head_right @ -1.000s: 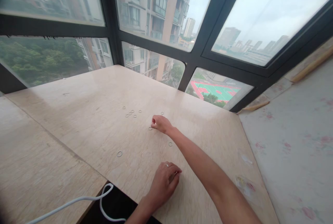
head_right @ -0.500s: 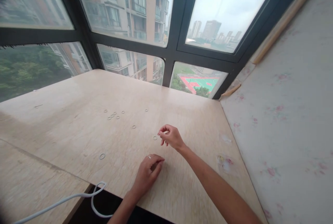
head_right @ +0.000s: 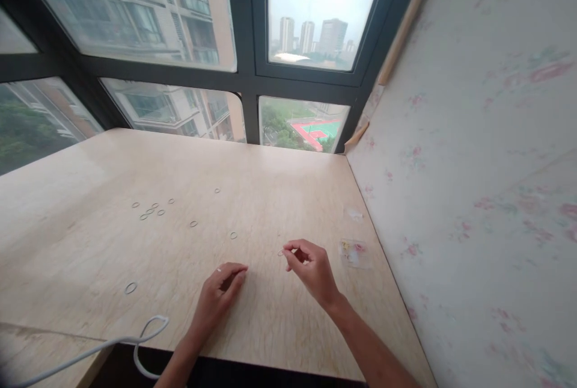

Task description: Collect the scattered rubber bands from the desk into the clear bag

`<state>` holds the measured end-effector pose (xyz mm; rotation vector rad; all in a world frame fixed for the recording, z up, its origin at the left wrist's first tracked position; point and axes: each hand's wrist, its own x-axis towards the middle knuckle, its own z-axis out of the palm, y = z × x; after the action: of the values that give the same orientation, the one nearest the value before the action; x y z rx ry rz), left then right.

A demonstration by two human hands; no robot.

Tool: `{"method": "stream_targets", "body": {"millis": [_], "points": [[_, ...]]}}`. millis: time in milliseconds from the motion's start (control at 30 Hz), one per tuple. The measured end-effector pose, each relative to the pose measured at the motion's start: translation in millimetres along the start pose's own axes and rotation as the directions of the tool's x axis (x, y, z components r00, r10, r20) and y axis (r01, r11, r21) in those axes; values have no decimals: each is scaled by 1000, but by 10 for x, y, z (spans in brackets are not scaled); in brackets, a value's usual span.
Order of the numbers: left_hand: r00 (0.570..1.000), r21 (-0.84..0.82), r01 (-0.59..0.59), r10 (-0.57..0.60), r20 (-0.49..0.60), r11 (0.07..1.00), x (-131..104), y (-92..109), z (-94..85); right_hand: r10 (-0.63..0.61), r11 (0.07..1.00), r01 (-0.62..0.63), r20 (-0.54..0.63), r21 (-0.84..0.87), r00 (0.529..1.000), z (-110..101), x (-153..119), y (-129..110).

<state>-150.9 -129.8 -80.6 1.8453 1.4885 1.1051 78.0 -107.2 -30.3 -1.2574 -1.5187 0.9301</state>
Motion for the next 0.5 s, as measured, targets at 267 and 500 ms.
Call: {"method": "stream_targets", "body": {"millis": [267, 500], "points": [[1000, 52, 1, -1, 2, 999, 18, 8, 6, -62, 988, 37, -162, -153, 985, -483, -323, 60], [1000, 92, -8, 10, -17, 996, 39, 29, 19, 7, 976, -78, -328, -205, 945, -879, -538, 371]]}}
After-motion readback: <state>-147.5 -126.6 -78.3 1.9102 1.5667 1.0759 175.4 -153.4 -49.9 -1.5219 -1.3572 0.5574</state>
